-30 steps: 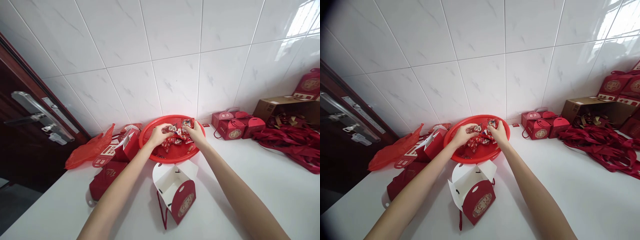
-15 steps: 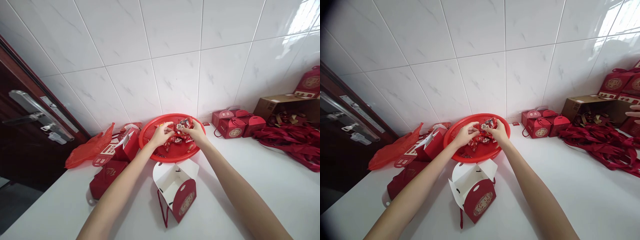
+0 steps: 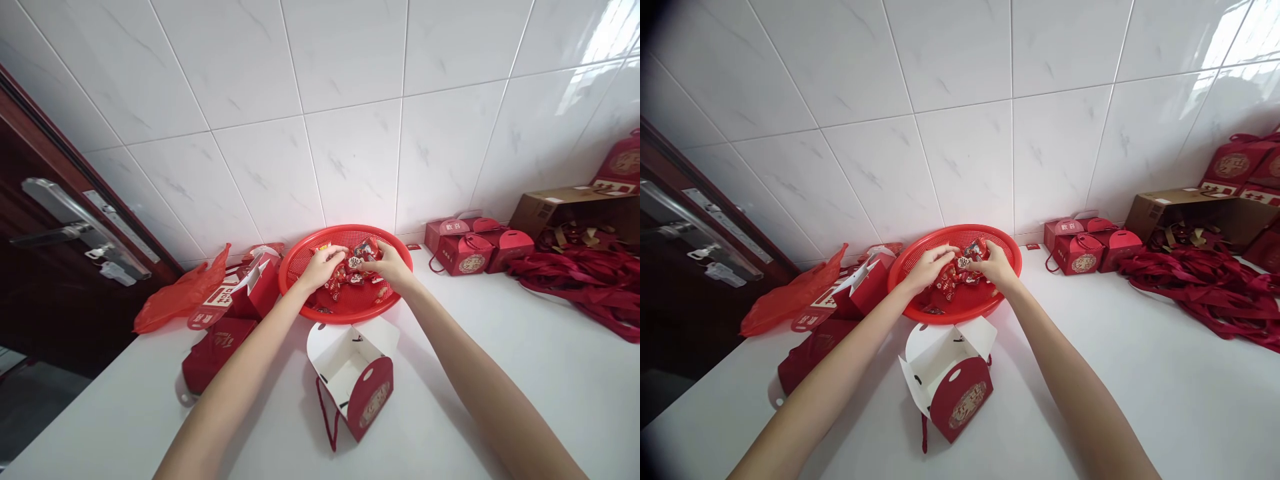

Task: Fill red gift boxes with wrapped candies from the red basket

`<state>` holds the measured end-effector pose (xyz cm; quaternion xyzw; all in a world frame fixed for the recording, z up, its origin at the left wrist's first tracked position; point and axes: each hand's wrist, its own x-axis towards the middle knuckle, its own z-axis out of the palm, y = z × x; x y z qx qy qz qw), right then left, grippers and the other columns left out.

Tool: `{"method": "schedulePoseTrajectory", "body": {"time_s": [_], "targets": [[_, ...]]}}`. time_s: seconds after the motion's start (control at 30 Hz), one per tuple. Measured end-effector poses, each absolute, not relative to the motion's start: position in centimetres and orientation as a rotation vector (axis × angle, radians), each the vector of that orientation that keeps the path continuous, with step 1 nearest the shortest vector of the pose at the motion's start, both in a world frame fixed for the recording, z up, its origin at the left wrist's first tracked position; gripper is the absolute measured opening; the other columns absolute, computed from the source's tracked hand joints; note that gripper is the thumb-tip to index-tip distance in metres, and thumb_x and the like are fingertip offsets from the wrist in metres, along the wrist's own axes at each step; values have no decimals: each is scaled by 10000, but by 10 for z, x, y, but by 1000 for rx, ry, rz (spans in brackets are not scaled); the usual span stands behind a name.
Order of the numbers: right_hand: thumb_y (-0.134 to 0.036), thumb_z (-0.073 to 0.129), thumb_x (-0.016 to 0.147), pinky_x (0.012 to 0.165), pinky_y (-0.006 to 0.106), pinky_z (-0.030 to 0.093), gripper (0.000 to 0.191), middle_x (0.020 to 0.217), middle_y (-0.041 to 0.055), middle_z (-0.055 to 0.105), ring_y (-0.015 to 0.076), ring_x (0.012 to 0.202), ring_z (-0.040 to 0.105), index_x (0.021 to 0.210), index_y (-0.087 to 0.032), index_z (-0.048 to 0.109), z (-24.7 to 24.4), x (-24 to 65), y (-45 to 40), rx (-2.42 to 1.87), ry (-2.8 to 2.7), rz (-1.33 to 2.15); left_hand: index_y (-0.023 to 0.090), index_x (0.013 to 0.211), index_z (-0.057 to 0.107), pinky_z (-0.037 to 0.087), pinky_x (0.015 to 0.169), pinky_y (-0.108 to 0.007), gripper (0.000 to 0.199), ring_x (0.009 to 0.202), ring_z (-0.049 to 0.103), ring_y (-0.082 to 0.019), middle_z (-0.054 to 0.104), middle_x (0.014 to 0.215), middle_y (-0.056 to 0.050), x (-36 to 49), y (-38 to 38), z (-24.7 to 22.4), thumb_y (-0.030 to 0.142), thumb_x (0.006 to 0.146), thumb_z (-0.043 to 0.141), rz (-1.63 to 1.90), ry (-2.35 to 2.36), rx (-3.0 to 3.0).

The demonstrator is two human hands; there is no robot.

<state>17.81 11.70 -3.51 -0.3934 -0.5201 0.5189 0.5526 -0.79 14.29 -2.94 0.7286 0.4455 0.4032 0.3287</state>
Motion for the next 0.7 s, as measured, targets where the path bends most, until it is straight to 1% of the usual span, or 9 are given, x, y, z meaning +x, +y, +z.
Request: {"method": "schedulePoseTrajectory", "body": {"time_s": [0.07, 0.23, 0.3, 0.37, 0.43, 0.5, 0.6, 0.67, 0.7], "targets": [[-191, 835, 533, 711, 368, 554, 338, 774, -8, 733, 225, 752, 683, 813, -205, 647, -35, 178, 117, -920, -1249, 1226, 171, 1023, 734, 486, 1017, -339, 263, 1124, 640, -221, 743, 1086, -62, -8, 142, -28, 309, 927, 531, 992, 1135, 1919], [-227, 821, 537, 705, 367, 547, 327, 747, -12, 722, 218, 714, 675, 812, -200, 645, -37, 178, 121, -889, -1163, 1187, 144, 969, 725, 530, 868, -328, 382, 921, 672, -222, 748, 964, -67, -8, 138, -26, 497, 894, 597, 752, 1053, 1973], [-241, 831, 517, 711, 381, 550, 355, 732, -14, 714, 224, 710, 674, 818, -201, 646, -38, 178, 124, -871, -1092, 1158, 141, 963, 722, 528, 844, -319, 455, 901, 674, -224, 747, 957, -68, -7, 136, -26, 569, 887, 588, 695, 1025, 1984], [-246, 835, 502, 710, 381, 552, 373, 729, -17, 711, 221, 703, 669, 819, -205, 642, -39, 178, 127, -842, -1020, 1124, 143, 989, 724, 518, 858, -308, 493, 938, 673, -228, 749, 996, -69, -6, 135, -26, 599, 895, 562, 668, 1029, 2001], [-250, 829, 508, 701, 368, 555, 367, 731, -24, 710, 209, 699, 664, 817, -210, 635, -39, 179, 128, -814, -941, 1092, 159, 1021, 729, 505, 888, -295, 478, 997, 667, -230, 753, 1051, -62, -6, 136, -28, 578, 921, 523, 617, 1078, 2028], [-254, 821, 520, 692, 355, 561, 351, 725, -32, 704, 197, 694, 660, 811, -216, 628, -38, 179, 129, -793, -848, 1072, 185, 1005, 743, 502, 866, -273, 414, 976, 673, -216, 765, 1024, -43, -8, 139, -30, 522, 935, 512, 439, 1158, 2100], [-268, 823, 529, 675, 355, 575, 347, 721, -33, 693, 193, 685, 658, 801, -223, 613, -38, 180, 131, -767, -759, 1082, 201, 924, 759, 498, 744, -249, 229, 811, 687, -197, 768, 873, -28, -9, 144, -32, 371, 864, 617, 49, 1262, 2234], [-274, 823, 528, 676, 365, 587, 349, 732, -27, 694, 204, 698, 668, 795, -228, 603, -37, 180, 131, -765, -739, 1088, 204, 923, 760, 493, 730, -246, 170, 808, 696, -202, 773, 893, -35, -6, 149, -33, 270, 807, 655, -44, 1278, 2278], [-274, 821, 530, 679, 368, 591, 346, 739, -24, 697, 210, 710, 674, 792, -229, 599, -37, 181, 132, -771, -739, 1084, 210, 955, 760, 495, 760, -247, 191, 864, 705, -211, 778, 960, -42, -2, 151, -33, 239, 798, 654, -41, 1264, 2291]]}}
